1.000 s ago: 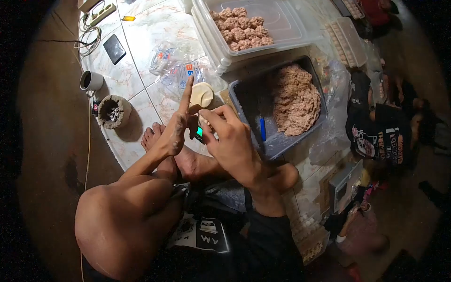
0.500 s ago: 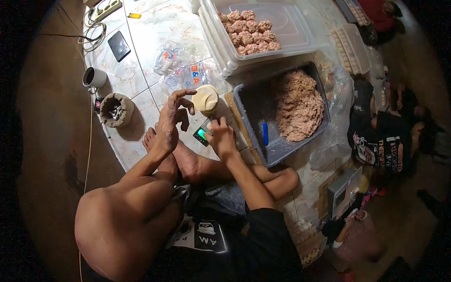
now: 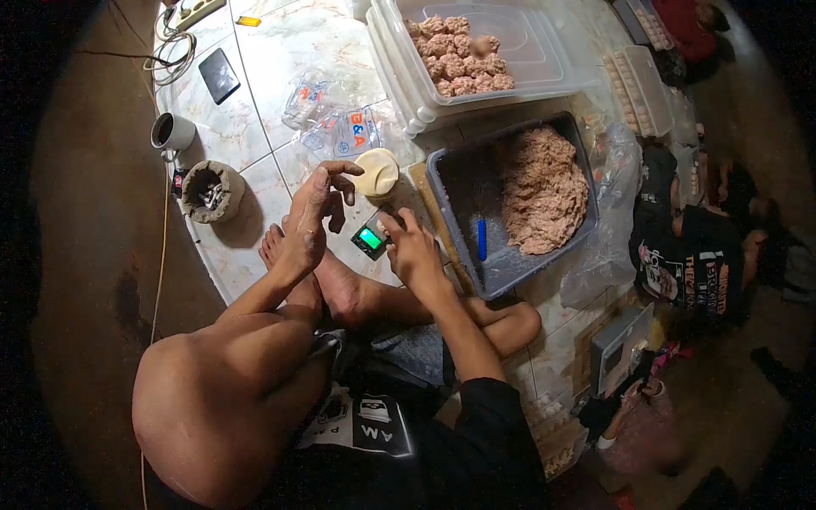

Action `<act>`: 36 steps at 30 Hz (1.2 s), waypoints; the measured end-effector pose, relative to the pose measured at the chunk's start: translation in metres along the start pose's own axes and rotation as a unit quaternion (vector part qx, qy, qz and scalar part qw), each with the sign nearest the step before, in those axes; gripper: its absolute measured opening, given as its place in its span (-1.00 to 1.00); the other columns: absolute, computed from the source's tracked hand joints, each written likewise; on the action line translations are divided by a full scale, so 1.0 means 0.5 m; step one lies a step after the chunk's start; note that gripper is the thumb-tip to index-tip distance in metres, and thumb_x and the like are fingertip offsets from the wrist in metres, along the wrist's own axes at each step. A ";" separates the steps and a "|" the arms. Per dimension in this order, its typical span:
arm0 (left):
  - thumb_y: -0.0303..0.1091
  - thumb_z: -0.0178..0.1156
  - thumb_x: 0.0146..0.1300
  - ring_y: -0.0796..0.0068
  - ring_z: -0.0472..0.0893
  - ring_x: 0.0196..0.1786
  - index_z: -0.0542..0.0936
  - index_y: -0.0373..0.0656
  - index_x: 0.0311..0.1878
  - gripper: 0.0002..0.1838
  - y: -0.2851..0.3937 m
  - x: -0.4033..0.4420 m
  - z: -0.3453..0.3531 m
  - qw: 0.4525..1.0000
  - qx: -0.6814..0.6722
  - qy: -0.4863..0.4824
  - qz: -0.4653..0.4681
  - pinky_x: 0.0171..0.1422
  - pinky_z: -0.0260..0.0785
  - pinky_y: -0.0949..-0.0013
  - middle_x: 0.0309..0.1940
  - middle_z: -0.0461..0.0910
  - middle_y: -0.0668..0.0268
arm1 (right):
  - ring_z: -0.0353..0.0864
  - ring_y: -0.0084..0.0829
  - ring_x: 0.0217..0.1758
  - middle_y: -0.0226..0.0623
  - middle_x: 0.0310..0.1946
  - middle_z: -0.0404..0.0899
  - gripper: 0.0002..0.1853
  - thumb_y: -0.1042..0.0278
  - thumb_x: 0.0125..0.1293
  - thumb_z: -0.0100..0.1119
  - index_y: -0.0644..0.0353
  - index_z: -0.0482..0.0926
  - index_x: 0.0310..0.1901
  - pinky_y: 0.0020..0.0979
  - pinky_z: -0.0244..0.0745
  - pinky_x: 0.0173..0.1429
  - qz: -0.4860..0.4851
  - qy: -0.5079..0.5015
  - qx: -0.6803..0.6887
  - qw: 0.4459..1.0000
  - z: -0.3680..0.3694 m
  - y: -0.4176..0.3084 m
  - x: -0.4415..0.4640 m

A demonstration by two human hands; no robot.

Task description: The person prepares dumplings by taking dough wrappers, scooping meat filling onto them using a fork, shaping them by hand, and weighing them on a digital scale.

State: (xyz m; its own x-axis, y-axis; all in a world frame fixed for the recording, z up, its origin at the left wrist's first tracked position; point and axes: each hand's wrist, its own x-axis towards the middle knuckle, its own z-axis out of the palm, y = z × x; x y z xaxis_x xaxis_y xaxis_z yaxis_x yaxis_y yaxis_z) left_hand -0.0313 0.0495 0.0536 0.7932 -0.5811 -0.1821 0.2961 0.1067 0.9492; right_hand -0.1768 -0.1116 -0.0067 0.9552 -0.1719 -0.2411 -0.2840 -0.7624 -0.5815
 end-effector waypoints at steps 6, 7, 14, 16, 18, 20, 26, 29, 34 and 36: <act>0.18 -0.15 0.74 0.77 0.28 -0.50 0.63 -0.25 0.22 -0.37 0.000 -0.001 -0.004 1.000 0.006 -0.002 -0.002 -0.39 0.08 0.56 -0.32 0.51 0.43 | 0.61 0.34 0.09 0.11 0.38 0.42 -0.36 0.63 0.24 0.22 -0.04 0.57 0.38 0.16 0.60 0.20 -0.054 -0.021 -0.042 0.997 0.019 0.028 0.022; 0.18 -0.15 0.75 0.77 0.28 -0.50 0.63 -0.24 0.21 -0.37 -0.001 0.000 -0.005 1.000 0.006 -0.002 -0.004 -0.39 0.08 0.56 -0.32 0.51 0.43 | 0.62 0.30 0.08 0.10 0.32 0.45 -0.41 0.61 0.27 0.22 -0.02 0.59 0.36 0.12 0.60 0.22 -0.074 -0.029 -0.065 0.995 0.025 0.033 0.027; 0.18 -0.17 0.75 0.78 0.29 -0.51 0.64 -0.22 0.20 -0.37 -0.009 0.005 -0.006 1.000 0.001 -0.010 0.002 -0.40 0.08 0.57 -0.34 0.50 0.44 | 0.68 0.05 -0.04 -0.05 -0.10 0.55 -0.74 0.37 0.40 0.30 0.16 0.62 0.08 0.06 0.67 0.00 -0.067 -0.004 -0.146 0.987 0.099 0.070 0.053; 0.19 -0.18 0.75 0.78 0.29 -0.51 0.64 -0.22 0.20 -0.36 -0.008 0.003 -0.012 1.000 0.005 -0.011 0.000 -0.41 0.08 0.57 -0.34 0.50 0.44 | 0.68 0.01 -0.06 -0.06 -0.05 0.55 -0.51 0.33 0.40 0.34 0.10 0.57 0.35 0.04 0.68 0.00 -0.077 -0.019 -0.158 0.984 0.074 0.037 0.041; 0.21 -0.19 0.74 0.79 0.31 -0.53 0.64 -0.22 0.19 -0.34 -0.010 0.004 -0.014 1.000 0.009 -0.012 0.004 -0.42 0.10 0.57 -0.35 0.51 0.43 | 0.73 0.00 0.02 -0.06 0.03 0.54 -0.49 0.38 0.45 0.20 0.10 0.51 0.42 0.02 0.72 0.02 -0.150 -0.085 -0.197 0.965 0.097 0.072 0.049; 0.21 -0.20 0.74 0.79 0.31 -0.53 0.65 -0.22 0.18 -0.34 -0.012 0.003 -0.015 1.000 0.013 -0.014 0.005 -0.42 0.12 0.58 -0.35 0.51 0.43 | 0.77 0.01 0.00 -0.05 0.01 0.56 -0.63 0.44 0.44 0.13 0.15 0.56 0.25 -0.01 0.76 -0.03 -0.129 -0.092 -0.201 0.967 0.091 0.054 0.049; 0.21 -0.19 0.74 0.79 0.30 -0.53 0.65 -0.22 0.19 -0.34 -0.011 0.000 -0.014 1.000 0.010 -0.016 0.012 -0.44 0.09 0.58 -0.35 0.51 0.42 | 0.75 0.01 0.05 -0.05 0.01 0.59 -0.75 0.42 0.38 0.24 0.25 0.59 0.05 0.03 0.78 -0.05 -0.144 -0.060 -0.217 0.964 0.088 0.031 0.044; 0.21 -0.19 0.74 0.79 0.30 -0.53 0.65 -0.21 0.19 -0.35 -0.015 -0.002 -0.015 1.000 0.003 -0.021 0.013 -0.44 0.10 0.58 -0.36 0.51 0.43 | 0.71 0.01 0.14 -0.06 0.06 0.58 -0.72 0.42 0.37 0.25 0.29 0.60 0.07 0.02 0.78 -0.05 -0.151 -0.098 -0.222 0.958 0.079 0.034 0.042; 0.18 -0.16 0.74 0.78 0.30 -0.53 0.66 -0.20 0.16 -0.38 -0.004 -0.001 -0.027 1.000 0.012 0.002 0.016 -0.44 0.08 0.57 -0.37 0.50 0.45 | 0.73 -0.09 0.04 -0.11 0.01 0.58 -0.68 0.45 0.39 0.21 0.28 0.62 0.14 -0.18 0.78 -0.15 -0.215 0.073 -0.147 0.963 -0.077 -0.074 0.035; 0.14 -0.11 0.73 0.78 0.30 -0.53 0.67 -0.19 0.13 -0.42 -0.014 0.003 -0.034 1.000 -0.001 0.013 0.000 -0.45 0.07 0.56 -0.39 0.50 0.46 | 0.74 -0.16 -0.04 -0.16 -0.04 0.58 -0.66 0.46 0.40 0.19 0.25 0.63 0.18 -0.28 0.76 -0.21 -0.246 0.032 -0.197 0.949 -0.205 -0.136 0.047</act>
State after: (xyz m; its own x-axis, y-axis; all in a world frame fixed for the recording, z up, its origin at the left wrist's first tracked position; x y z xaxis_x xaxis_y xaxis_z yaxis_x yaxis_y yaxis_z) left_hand -0.0233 0.0616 0.0425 0.8066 -0.5601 -0.1890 0.2971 0.1078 0.9487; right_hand -0.1263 -0.1276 0.1070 0.9708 0.2368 0.0384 0.2381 -0.9318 -0.2740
